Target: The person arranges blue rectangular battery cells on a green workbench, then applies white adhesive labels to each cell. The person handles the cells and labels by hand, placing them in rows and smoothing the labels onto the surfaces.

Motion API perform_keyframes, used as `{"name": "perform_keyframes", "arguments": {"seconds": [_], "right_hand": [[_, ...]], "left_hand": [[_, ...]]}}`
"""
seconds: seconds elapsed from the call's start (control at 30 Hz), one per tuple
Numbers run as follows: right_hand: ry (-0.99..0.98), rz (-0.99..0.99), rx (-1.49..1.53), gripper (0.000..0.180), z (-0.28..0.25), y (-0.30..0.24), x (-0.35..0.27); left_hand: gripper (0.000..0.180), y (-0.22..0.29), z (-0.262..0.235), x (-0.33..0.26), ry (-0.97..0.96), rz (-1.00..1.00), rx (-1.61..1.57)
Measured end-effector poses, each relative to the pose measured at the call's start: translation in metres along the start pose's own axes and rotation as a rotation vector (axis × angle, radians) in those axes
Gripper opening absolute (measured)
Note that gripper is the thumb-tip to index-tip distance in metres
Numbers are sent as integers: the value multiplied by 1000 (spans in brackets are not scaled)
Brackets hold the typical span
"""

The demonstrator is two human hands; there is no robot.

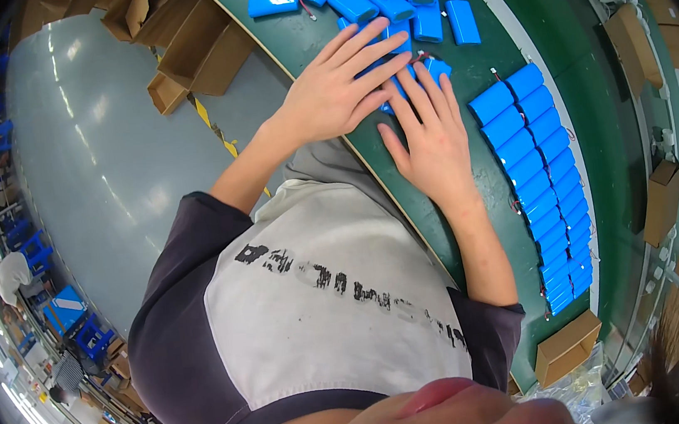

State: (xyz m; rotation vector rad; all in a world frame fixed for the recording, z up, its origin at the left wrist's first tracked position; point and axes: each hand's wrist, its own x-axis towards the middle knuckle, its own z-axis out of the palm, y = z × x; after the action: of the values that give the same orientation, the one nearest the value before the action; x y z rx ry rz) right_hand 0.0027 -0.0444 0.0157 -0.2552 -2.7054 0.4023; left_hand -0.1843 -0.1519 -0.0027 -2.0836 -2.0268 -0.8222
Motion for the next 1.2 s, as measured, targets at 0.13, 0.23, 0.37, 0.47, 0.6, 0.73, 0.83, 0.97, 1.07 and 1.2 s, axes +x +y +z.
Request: {"name": "perform_keyframes", "arguments": {"seconds": [0.13, 0.23, 0.37, 0.47, 0.6, 0.73, 0.83, 0.97, 1.07, 1.2], "right_hand": [[-16, -9, 61, 56, -7, -13, -23], [-2, 40, 146, 64, -8, -12, -25], [-70, -14, 106, 83, -8, -7, -10], [-86, -54, 91, 84, -6, -3, -2], [-76, -52, 72, 74, 1, -3, 4], [-86, -62, 26, 68, -2, -2, -2], [-122, -39, 14, 65, -13, -8, -16], [-127, 52, 58, 63, -28, -16, -47], [-142, 82, 29, 62, -33, -21, -70], [-143, 103, 32, 62, -35, -23, -75]], "left_hand": [[71, 17, -12, -25, -165, -66, -3], [77, 33, -19, -34, -194, -65, -193], [71, 57, -15, -41, -146, -103, -312], [52, 52, -10, -48, 19, -159, -454], [36, 5, -8, -30, 147, -37, -234], [39, -29, -14, 19, 245, 8, -144], [46, -39, -13, 43, 182, 142, 63], [55, -22, -5, 33, 44, 207, 183], [60, -24, 11, 39, -56, 236, -3], [69, -16, 21, 70, -82, 311, -22]]}}
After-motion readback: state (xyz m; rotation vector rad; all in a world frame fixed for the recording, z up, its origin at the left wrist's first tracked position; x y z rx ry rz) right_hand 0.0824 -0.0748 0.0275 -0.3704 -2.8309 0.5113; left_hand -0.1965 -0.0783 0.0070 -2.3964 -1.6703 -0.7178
